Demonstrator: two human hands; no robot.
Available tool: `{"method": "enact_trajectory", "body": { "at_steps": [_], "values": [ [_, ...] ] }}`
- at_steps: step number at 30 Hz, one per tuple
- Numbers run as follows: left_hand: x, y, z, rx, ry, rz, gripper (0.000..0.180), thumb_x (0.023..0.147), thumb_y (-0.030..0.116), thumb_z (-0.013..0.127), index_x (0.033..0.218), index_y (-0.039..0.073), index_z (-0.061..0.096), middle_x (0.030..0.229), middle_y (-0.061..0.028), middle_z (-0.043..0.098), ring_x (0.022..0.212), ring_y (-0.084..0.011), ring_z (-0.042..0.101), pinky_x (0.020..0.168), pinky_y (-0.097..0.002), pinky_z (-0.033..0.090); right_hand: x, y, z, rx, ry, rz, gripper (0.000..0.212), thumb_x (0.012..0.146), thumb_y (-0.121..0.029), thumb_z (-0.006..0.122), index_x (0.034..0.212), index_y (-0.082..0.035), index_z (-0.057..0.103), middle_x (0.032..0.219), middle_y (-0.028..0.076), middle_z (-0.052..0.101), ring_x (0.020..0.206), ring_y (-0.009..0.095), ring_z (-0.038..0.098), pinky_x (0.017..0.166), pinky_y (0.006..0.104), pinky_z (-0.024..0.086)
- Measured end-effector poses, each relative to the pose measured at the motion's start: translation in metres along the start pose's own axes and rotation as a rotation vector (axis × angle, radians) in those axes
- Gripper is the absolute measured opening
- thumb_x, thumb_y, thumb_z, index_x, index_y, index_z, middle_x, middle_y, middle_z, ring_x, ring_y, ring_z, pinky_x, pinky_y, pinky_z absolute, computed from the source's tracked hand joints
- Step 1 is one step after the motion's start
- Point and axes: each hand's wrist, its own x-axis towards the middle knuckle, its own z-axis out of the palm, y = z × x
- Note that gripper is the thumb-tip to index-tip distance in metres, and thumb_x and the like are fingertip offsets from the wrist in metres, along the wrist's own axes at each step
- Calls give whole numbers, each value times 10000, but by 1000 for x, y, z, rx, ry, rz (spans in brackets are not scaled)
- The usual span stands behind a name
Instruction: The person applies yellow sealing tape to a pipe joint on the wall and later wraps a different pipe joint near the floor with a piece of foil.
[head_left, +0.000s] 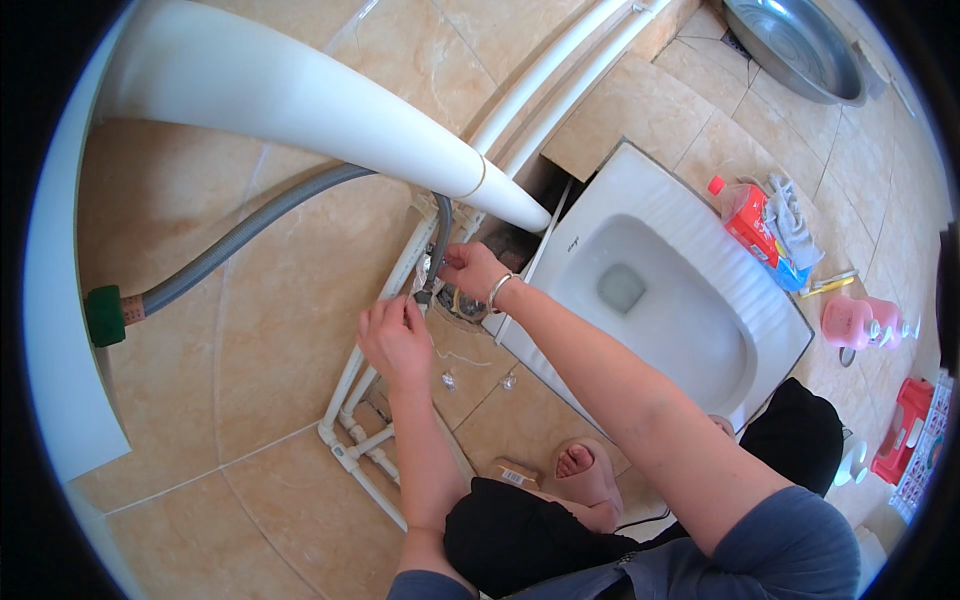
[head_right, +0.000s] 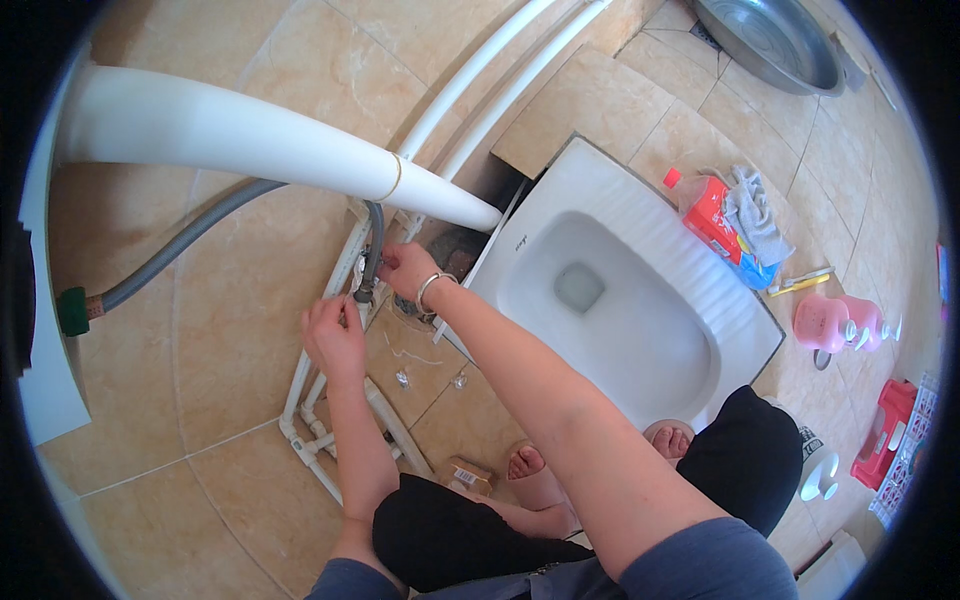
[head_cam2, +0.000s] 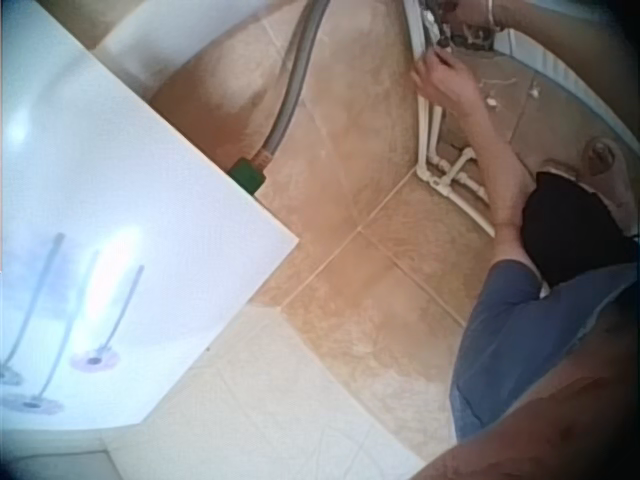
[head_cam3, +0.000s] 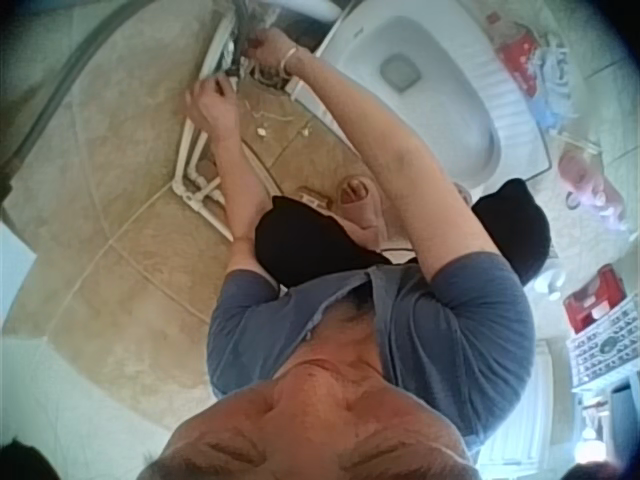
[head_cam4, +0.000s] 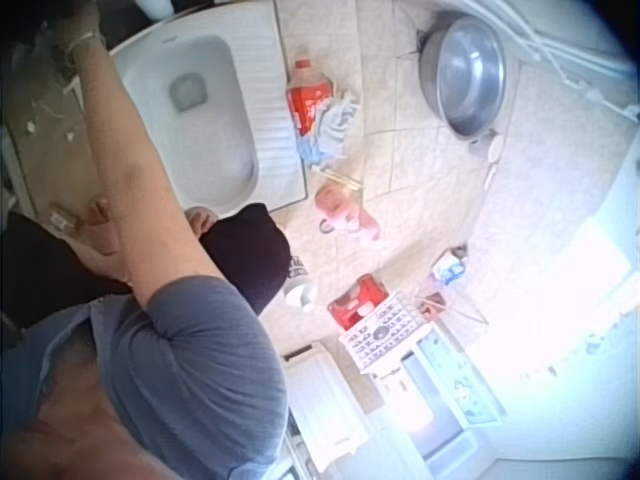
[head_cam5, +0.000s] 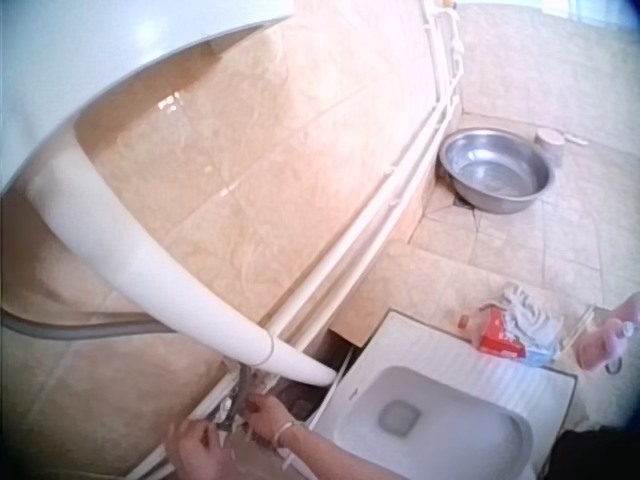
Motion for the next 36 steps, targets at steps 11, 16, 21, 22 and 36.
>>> {"method": "enact_trajectory", "body": {
  "at_steps": [11,16,21,22,36],
  "values": [
    [-7,9,5,-6,40,172,153,639,7,596,789,28,576,867,-73,547,811,-257,510,709,-367,410,-12,1,7,90,81,-49,161,743,-60,553,881,13,592,711,131,612,635,148,566,617,285,450],
    [-8,11,12,-54,42,167,187,660,-3,589,845,17,570,872,-91,535,820,-267,510,712,-364,410,-20,-10,8,156,143,16,193,729,-39,564,901,45,588,730,110,619,649,130,560,614,267,450],
    [-10,17,13,0,32,235,218,679,28,594,897,23,588,866,-80,524,813,-248,506,706,-361,401,-25,-14,8,171,169,92,223,749,-59,574,946,47,576,818,68,617,735,99,554,671,240,450],
    [-11,18,14,19,37,252,221,682,34,593,903,25,590,865,-77,522,815,-244,504,706,-359,398,-25,-12,9,202,184,90,234,745,-63,579,952,46,577,822,67,616,737,100,555,670,240,450],
    [-19,25,11,175,-2,283,215,715,74,555,919,10,581,955,-87,524,864,-247,485,772,-386,365,-28,-4,12,446,120,87,251,716,-98,663,909,48,599,804,68,626,695,93,566,637,223,457]
  ]
}}
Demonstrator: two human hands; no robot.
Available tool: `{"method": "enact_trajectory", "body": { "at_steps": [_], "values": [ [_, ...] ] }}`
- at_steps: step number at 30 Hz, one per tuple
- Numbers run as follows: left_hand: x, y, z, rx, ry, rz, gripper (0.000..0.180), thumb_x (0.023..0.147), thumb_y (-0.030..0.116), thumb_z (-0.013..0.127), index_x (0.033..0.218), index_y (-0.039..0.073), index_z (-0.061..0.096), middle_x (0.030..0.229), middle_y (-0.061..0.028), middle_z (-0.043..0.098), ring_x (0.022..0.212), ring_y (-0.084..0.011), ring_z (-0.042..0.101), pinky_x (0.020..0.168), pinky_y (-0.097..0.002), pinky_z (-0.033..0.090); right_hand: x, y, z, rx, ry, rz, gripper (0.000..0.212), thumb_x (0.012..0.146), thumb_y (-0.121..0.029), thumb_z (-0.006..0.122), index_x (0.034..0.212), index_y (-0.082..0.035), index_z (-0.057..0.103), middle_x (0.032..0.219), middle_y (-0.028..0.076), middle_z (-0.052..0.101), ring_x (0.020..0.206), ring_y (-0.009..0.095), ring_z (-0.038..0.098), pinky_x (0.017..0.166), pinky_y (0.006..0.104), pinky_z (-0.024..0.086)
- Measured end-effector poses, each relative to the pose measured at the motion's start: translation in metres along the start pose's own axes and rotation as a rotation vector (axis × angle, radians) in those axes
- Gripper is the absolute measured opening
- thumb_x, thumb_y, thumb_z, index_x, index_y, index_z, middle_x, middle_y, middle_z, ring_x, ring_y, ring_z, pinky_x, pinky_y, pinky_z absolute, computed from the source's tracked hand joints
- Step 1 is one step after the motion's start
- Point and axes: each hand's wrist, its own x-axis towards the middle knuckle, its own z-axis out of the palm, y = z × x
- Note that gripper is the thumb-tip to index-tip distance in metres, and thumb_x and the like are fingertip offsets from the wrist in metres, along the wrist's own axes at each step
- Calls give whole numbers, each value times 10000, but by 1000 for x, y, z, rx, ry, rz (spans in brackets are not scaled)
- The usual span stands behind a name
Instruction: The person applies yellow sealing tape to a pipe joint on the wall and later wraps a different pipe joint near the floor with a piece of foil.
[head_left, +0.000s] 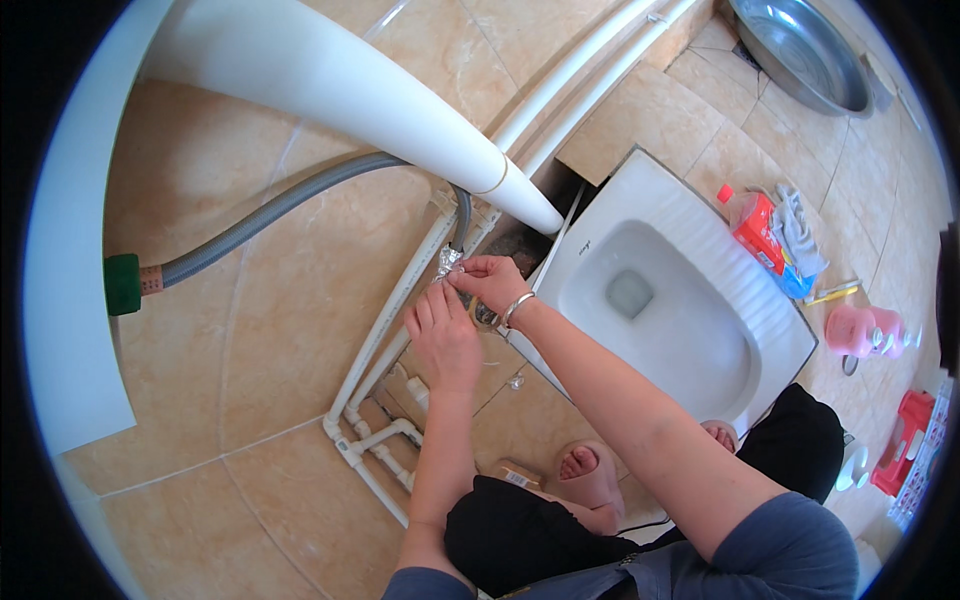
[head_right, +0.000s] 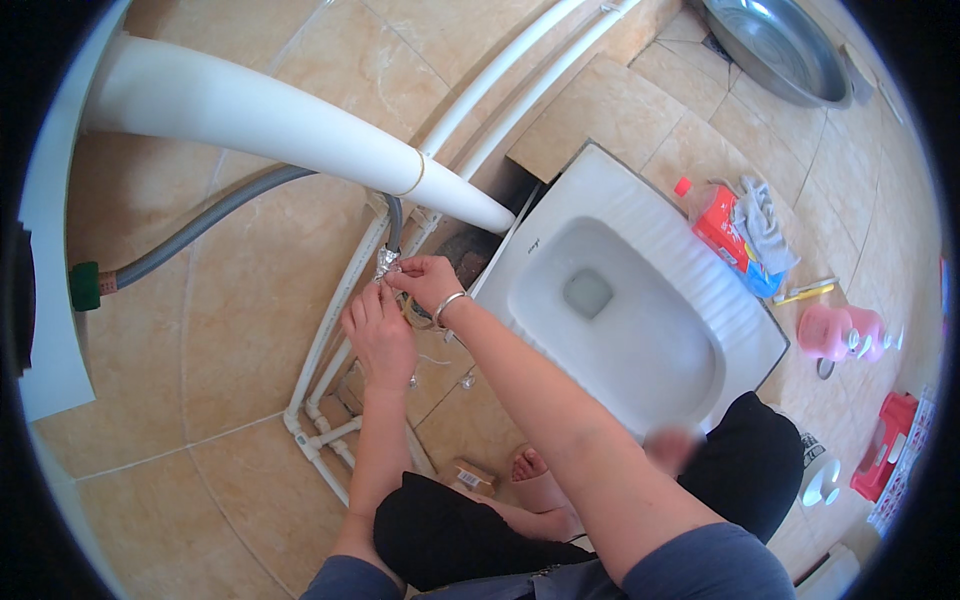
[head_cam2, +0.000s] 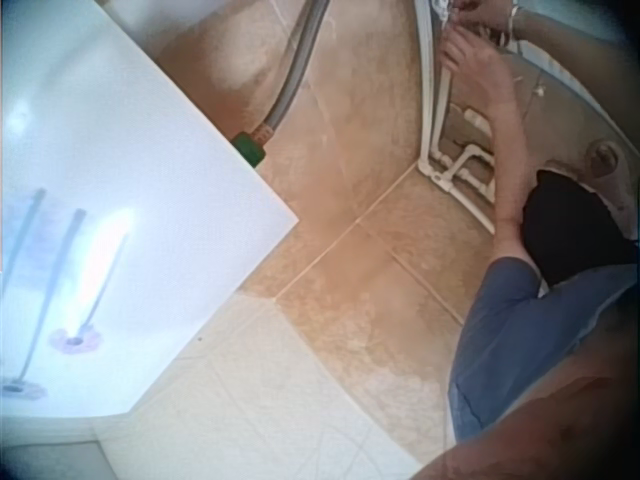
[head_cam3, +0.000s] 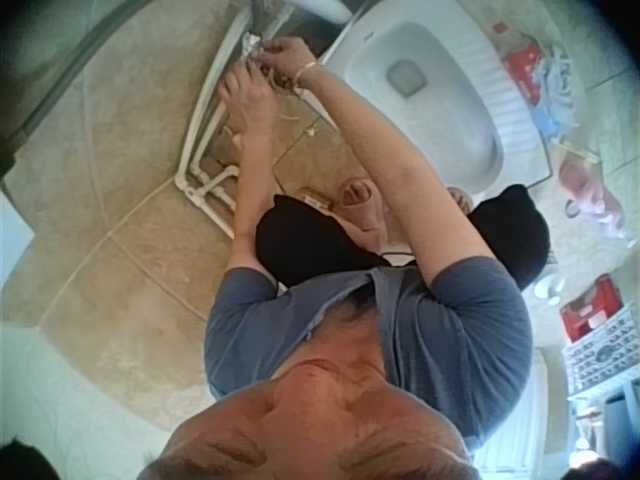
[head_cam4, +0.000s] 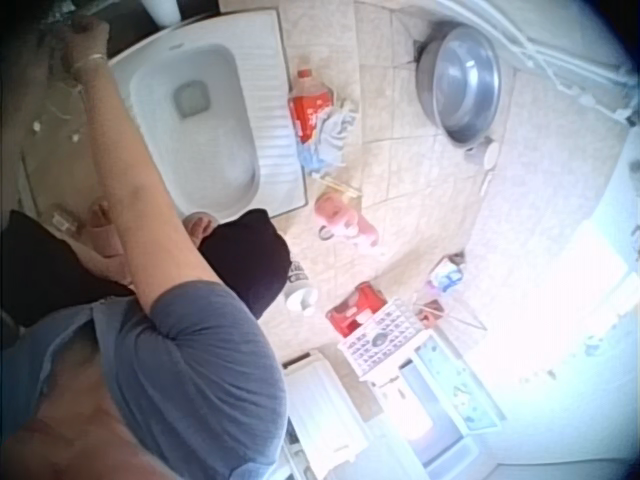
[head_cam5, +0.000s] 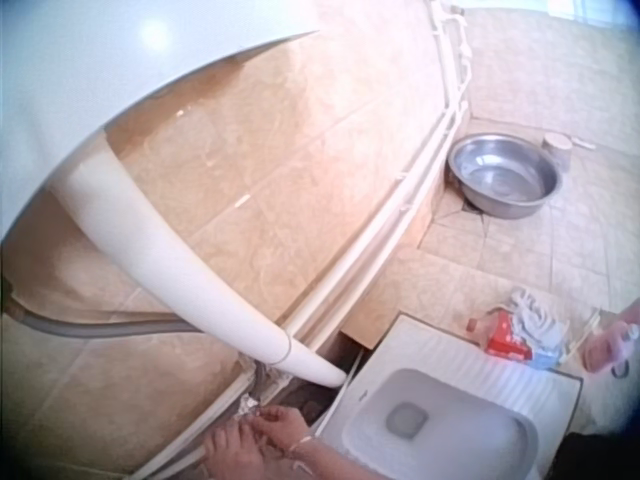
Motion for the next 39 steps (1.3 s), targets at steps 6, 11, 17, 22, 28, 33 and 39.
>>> {"method": "enact_trajectory", "body": {
  "at_steps": [6,11,17,22,28,33,39],
  "values": [
    [4,-20,-8,-231,52,-149,164,749,117,550,898,69,599,826,-37,568,800,-214,513,719,-365,360,5,4,4,-161,132,-37,211,683,-98,681,824,49,626,712,80,626,644,90,561,599,233,460],
    [19,-21,-10,-52,-6,-188,133,754,187,570,847,101,611,795,-41,596,761,-219,537,653,-370,368,7,6,5,-253,165,-51,222,667,-131,676,814,31,634,710,108,632,648,130,591,611,259,469],
    [35,-21,-8,-67,-357,-229,112,729,197,581,715,87,574,651,-79,591,638,-257,572,608,-400,378,5,-2,6,-431,194,-21,234,671,-208,644,811,-21,645,748,140,631,697,238,618,660,307,475],
    [39,-20,-5,-78,-383,-301,144,733,214,571,676,82,570,583,-99,574,618,-284,581,553,-403,404,-7,-17,17,-524,295,17,224,686,-207,605,822,-32,637,789,150,626,744,278,608,692,327,470],
    [29,-15,7,17,-239,-209,141,714,205,572,636,87,575,568,-95,574,589,-273,573,512,-396,400,-10,-26,20,-534,263,47,256,701,-215,581,834,1,619,821,185,614,782,304,597,721,352,463],
    [27,-11,3,32,-247,-182,35,664,85,562,638,70,543,590,-77,573,619,-231,548,557,-369,377,-6,-49,24,-689,170,191,260,725,-235,565,815,1,625,857,206,602,815,330,582,741,368,456],
    [24,-12,3,-22,-171,-144,39,677,80,545,641,66,546,602,-81,574,637,-225,543,564,-370,378,1,-43,15,-620,159,168,284,722,-257,605,811,12,632,785,170,620,709,268,613,686,327,471]
  ]
}}
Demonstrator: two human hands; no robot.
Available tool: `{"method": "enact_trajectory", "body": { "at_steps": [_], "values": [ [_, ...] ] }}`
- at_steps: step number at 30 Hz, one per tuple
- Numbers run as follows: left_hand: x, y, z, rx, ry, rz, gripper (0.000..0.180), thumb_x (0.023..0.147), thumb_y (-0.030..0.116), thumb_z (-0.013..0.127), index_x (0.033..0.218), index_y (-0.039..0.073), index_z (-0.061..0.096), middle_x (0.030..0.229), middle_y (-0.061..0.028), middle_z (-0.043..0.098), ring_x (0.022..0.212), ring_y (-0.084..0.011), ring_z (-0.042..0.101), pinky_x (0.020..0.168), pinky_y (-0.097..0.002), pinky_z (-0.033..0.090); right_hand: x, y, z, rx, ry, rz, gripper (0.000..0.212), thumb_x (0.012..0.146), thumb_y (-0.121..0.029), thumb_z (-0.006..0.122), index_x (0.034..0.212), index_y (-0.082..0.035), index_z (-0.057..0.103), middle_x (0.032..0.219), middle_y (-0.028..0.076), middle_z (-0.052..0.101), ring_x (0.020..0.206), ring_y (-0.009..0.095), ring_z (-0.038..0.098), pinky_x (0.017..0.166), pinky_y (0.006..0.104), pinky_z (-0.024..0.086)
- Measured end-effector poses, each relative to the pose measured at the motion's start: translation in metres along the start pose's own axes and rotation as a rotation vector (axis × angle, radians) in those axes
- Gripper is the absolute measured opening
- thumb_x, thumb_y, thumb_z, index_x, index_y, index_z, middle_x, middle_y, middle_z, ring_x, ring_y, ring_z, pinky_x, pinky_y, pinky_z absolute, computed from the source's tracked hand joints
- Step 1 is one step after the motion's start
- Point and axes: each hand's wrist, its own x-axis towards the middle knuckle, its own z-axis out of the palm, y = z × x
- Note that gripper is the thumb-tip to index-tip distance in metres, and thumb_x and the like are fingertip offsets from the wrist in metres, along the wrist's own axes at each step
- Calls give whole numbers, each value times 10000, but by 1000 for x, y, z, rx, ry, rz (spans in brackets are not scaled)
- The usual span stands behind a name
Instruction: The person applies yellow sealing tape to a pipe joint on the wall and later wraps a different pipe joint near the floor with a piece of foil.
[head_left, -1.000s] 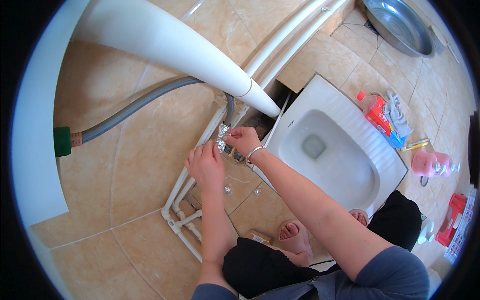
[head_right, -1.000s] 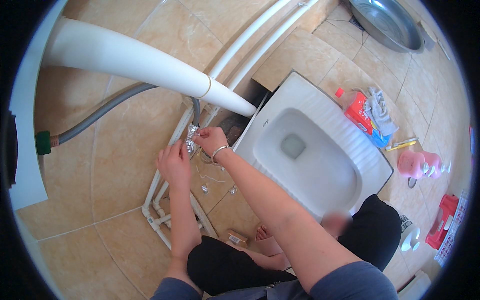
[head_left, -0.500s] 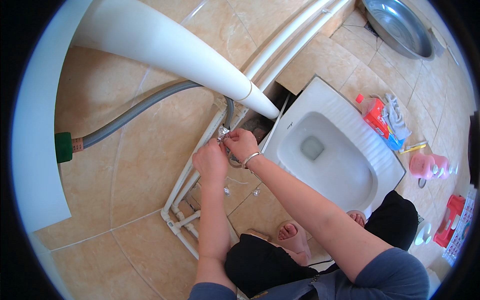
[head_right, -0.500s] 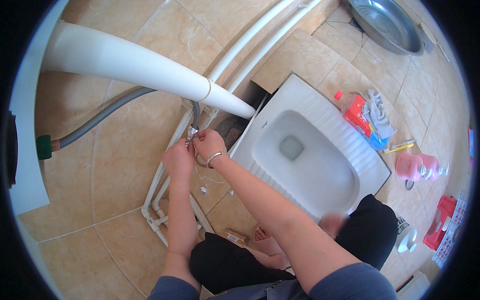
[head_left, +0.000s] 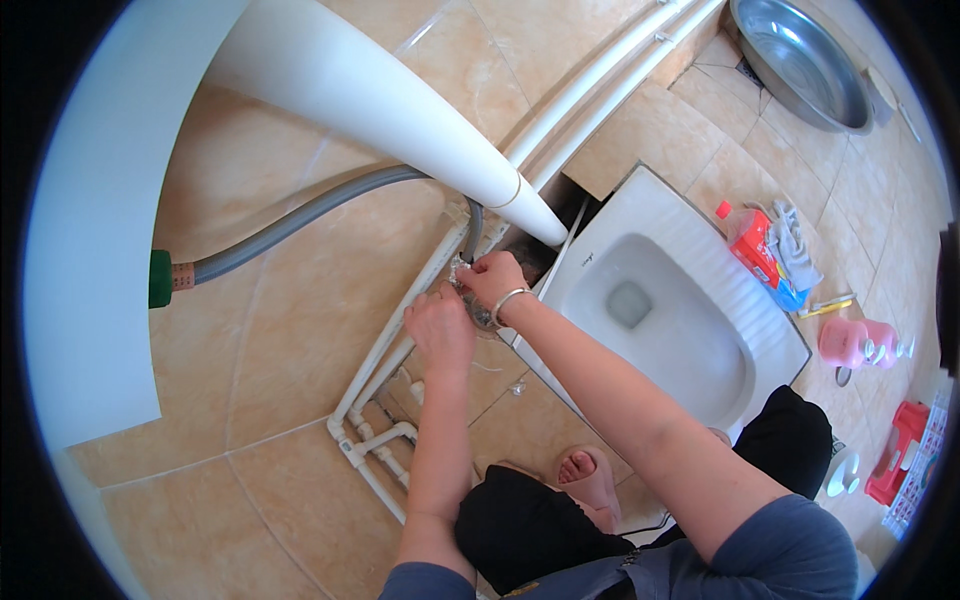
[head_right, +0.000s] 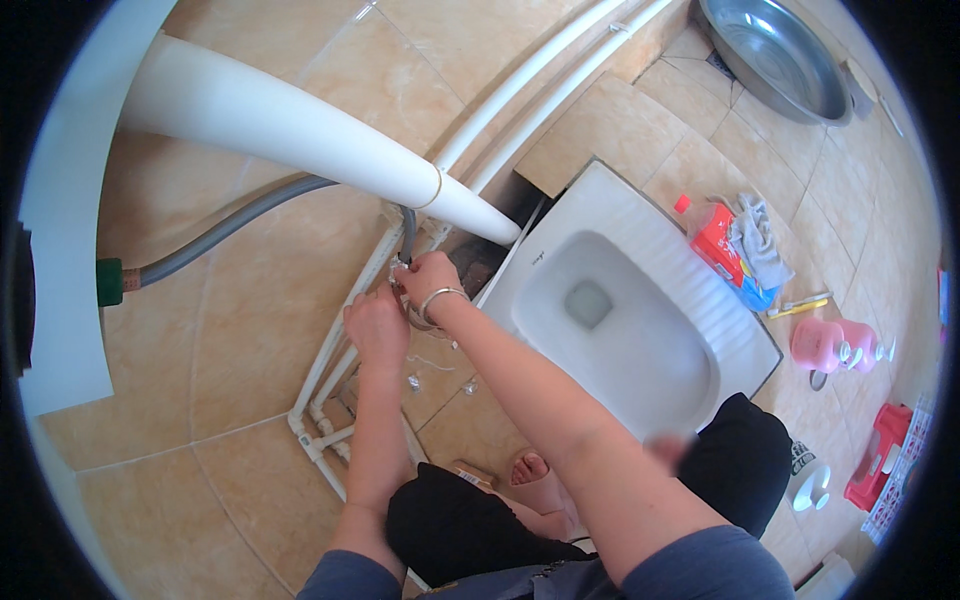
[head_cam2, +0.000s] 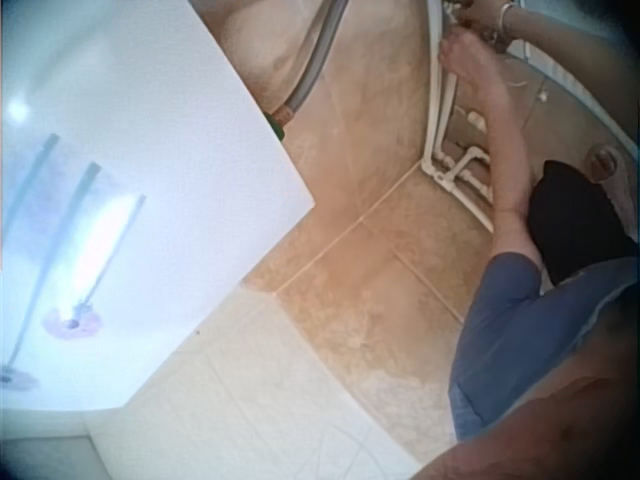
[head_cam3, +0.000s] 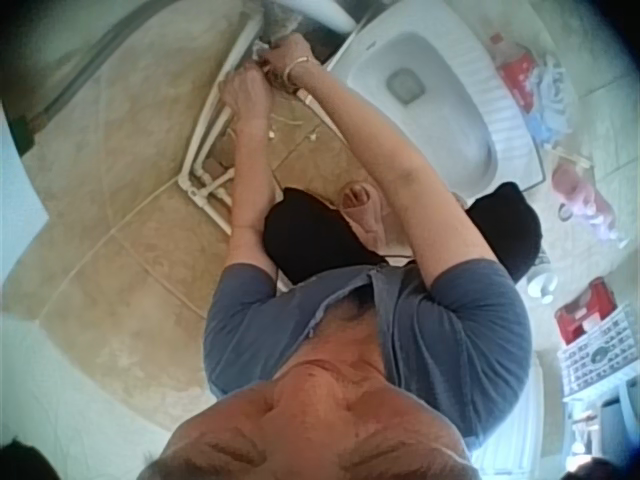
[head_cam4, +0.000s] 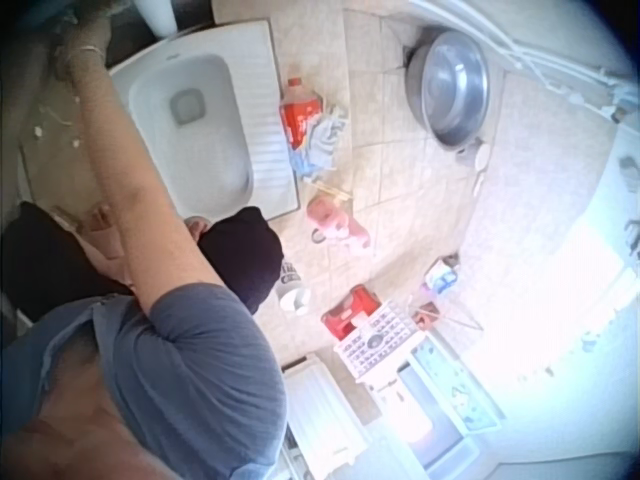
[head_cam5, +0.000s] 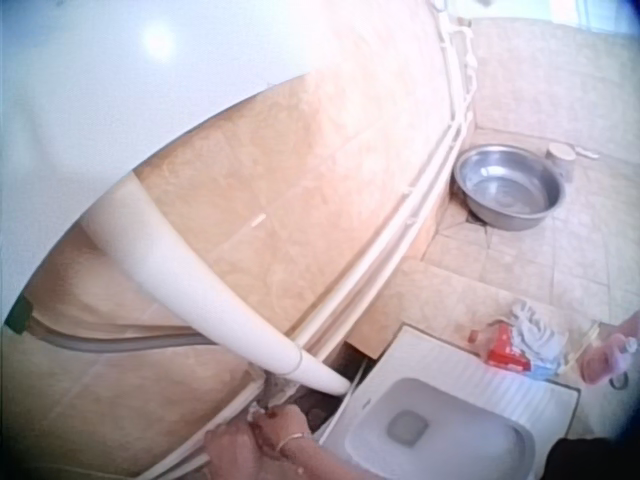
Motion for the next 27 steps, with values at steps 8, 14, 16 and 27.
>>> {"method": "enact_trajectory", "body": {
  "at_steps": [8,14,16,27],
  "values": [
    [5,-3,-3,-39,-17,-48,103,730,146,579,681,58,566,582,-85,565,609,-253,558,550,-399,400,5,16,-6,389,-121,-117,220,731,-94,621,844,91,589,763,128,634,683,164,608,623,269,467],
    [6,-3,1,-19,-36,-34,139,748,176,567,680,55,563,597,-105,579,589,-258,564,546,-397,416,24,33,0,252,-82,-228,207,708,-129,618,808,52,607,717,141,625,692,187,616,633,284,470],
    [8,-3,2,-28,-50,-36,147,754,180,560,677,55,561,596,-112,581,588,-259,566,546,-398,416,27,36,4,198,-37,-237,218,699,-170,613,805,20,619,731,145,625,698,220,618,647,304,474],
    [6,-2,5,3,-35,7,40,689,105,559,687,65,561,604,-87,589,617,-232,561,577,-370,369,0,2,7,-68,113,-10,241,716,-245,576,829,-41,636,831,193,603,789,339,585,712,383,465]
  ]
}}
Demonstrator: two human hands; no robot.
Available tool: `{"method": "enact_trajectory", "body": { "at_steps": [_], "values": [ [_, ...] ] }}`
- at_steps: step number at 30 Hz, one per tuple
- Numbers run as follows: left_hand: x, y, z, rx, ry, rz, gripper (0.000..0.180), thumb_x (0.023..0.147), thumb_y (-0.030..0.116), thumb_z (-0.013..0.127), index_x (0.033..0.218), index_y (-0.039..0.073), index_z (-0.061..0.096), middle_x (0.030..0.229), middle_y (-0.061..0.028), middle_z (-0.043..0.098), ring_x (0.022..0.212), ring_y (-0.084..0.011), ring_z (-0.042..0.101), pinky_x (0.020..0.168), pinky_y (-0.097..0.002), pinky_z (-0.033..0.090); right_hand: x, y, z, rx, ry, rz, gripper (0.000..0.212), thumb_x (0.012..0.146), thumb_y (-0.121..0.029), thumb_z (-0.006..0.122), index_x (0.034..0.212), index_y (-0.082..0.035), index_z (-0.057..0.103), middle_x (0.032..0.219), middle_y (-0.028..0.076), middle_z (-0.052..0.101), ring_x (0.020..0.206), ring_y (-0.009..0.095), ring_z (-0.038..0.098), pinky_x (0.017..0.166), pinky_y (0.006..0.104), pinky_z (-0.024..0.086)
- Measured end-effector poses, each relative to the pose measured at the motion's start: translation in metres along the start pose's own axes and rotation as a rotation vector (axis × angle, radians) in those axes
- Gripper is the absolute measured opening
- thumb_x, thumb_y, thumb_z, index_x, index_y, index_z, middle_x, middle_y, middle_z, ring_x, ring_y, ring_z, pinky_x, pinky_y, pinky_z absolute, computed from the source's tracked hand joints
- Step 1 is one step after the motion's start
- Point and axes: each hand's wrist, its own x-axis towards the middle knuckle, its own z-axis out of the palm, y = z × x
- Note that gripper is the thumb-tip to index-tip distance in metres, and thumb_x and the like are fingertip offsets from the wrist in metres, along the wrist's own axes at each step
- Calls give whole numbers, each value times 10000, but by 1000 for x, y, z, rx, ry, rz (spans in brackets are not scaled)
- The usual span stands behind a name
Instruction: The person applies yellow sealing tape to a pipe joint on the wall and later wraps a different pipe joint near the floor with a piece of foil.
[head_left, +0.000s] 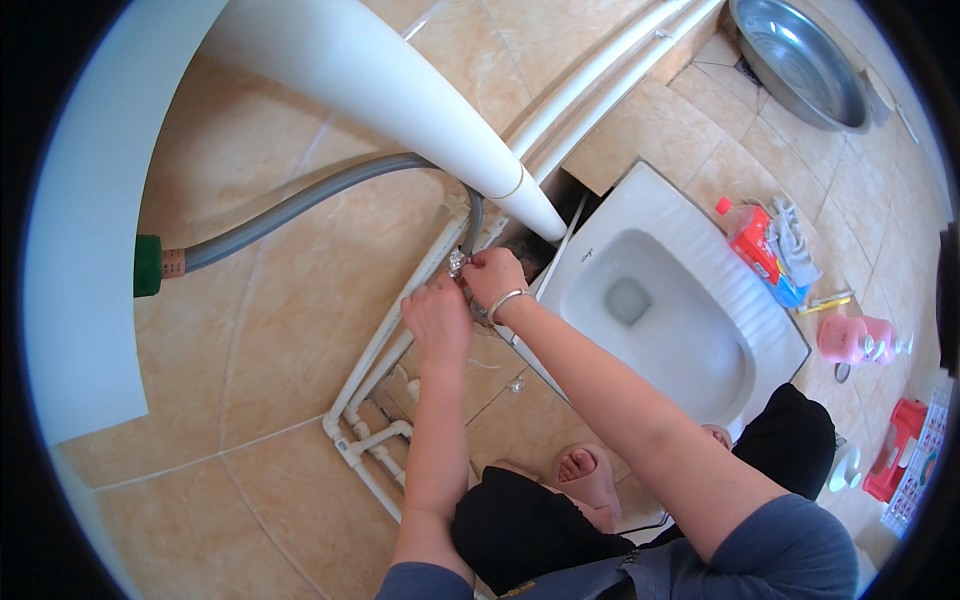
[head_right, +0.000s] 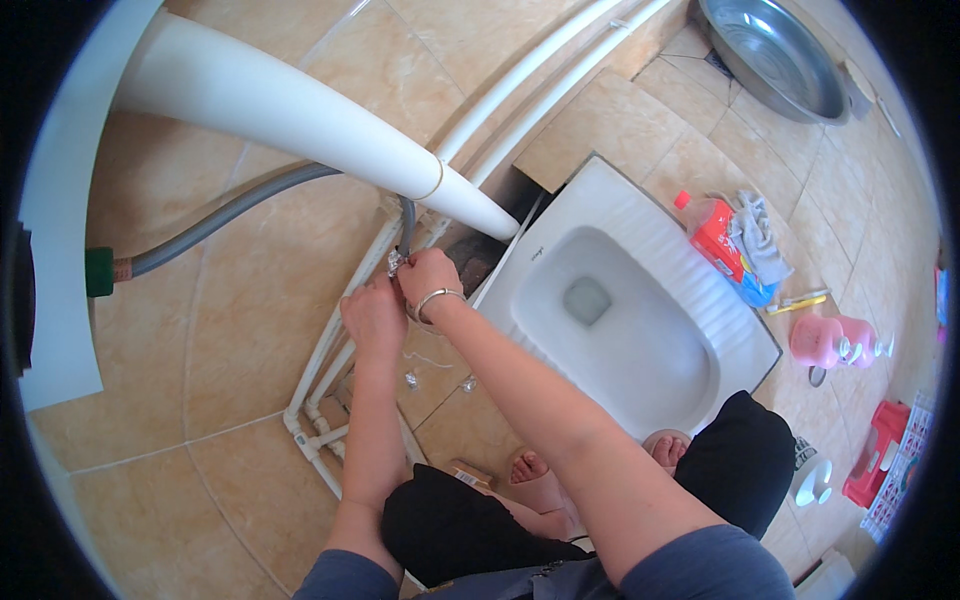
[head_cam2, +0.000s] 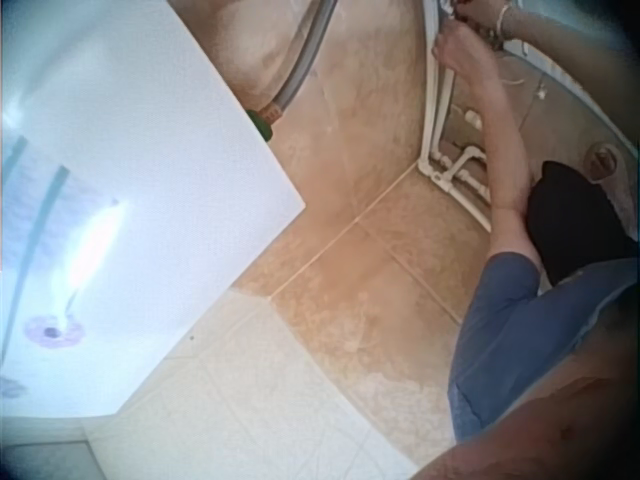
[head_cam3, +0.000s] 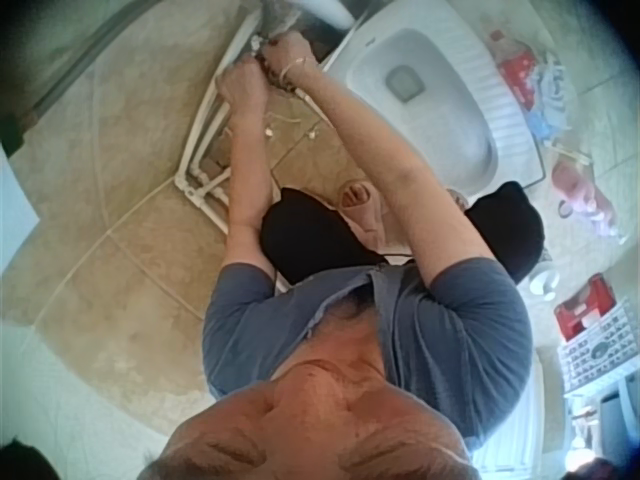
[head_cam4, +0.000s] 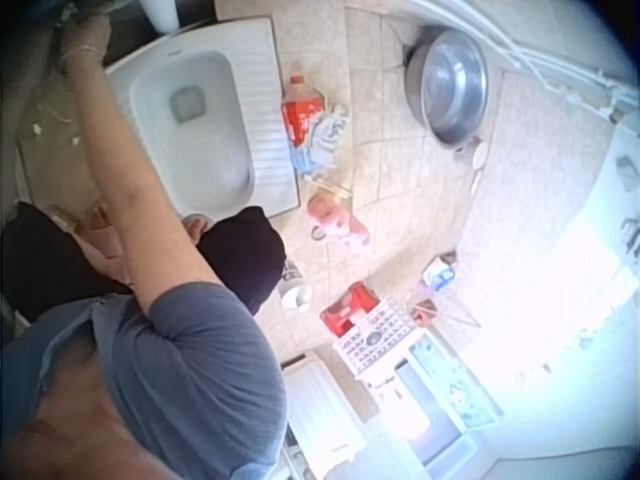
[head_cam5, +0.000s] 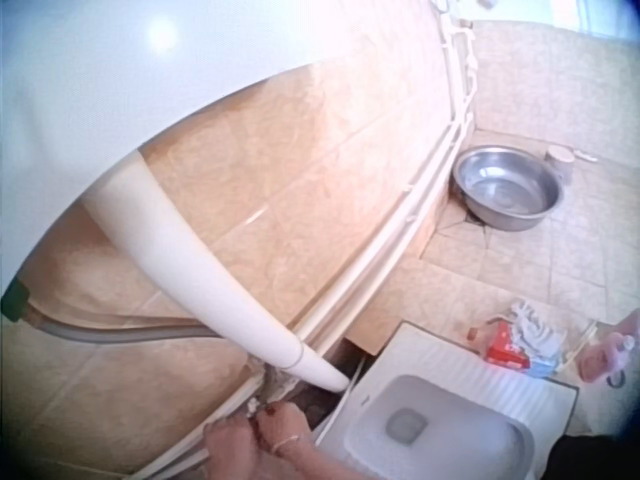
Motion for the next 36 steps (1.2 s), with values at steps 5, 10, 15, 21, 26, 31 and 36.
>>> {"method": "enact_trajectory", "body": {
  "at_steps": [5,10,15,21,26,31,36],
  "values": [
    [-3,-1,3,-7,38,28,43,698,100,532,715,68,555,601,-84,583,628,-233,536,596,-364,346,16,-11,-9,-114,-115,-94,155,657,-105,561,702,29,625,577,145,580,515,229,561,482,346,423],
    [-5,-8,-2,-24,-11,65,99,697,103,549,781,49,552,618,-75,588,659,-221,538,632,-355,341,6,-31,-33,272,-459,212,117,662,-70,531,661,23,601,439,-14,334,361,70,259,333,246,179],
    [-1,-5,-12,-48,-72,70,109,701,122,573,778,48,555,622,-71,588,670,-218,536,636,-358,340,15,-28,-42,351,-494,291,137,678,-42,488,658,22,608,431,-25,308,359,67,247,333,238,172],
    [-6,-4,2,-8,41,8,69,692,125,568,732,69,558,587,-66,573,660,-214,530,604,-359,328,11,-44,-37,321,-468,292,133,715,-34,437,678,8,558,539,60,514,357,69,264,320,236,208],
    [-5,2,1,18,49,17,67,672,70,544,737,57,553,595,-64,573,663,-202,529,618,-346,323,18,-37,-37,305,-442,268,115,719,-57,454,693,14,539,654,116,590,385,88,333,328,257,256],
    [-7,2,6,-15,128,-33,43,682,79,551,718,56,558,586,-60,571,649,-204,522,621,-352,321,15,-35,-43,-150,-376,16,255,697,-109,550,885,62,578,725,112,618,490,151,472,436,301,376],
    [-7,8,7,-21,98,-112,65,690,123,600,709,64,582,604,-69,582,666,-216,522,635,-365,326,20,10,-37,91,-423,-73,433,676,-200,649,1036,24,566,803,92,637,665,141,555,625,271,444]
  ]
}}
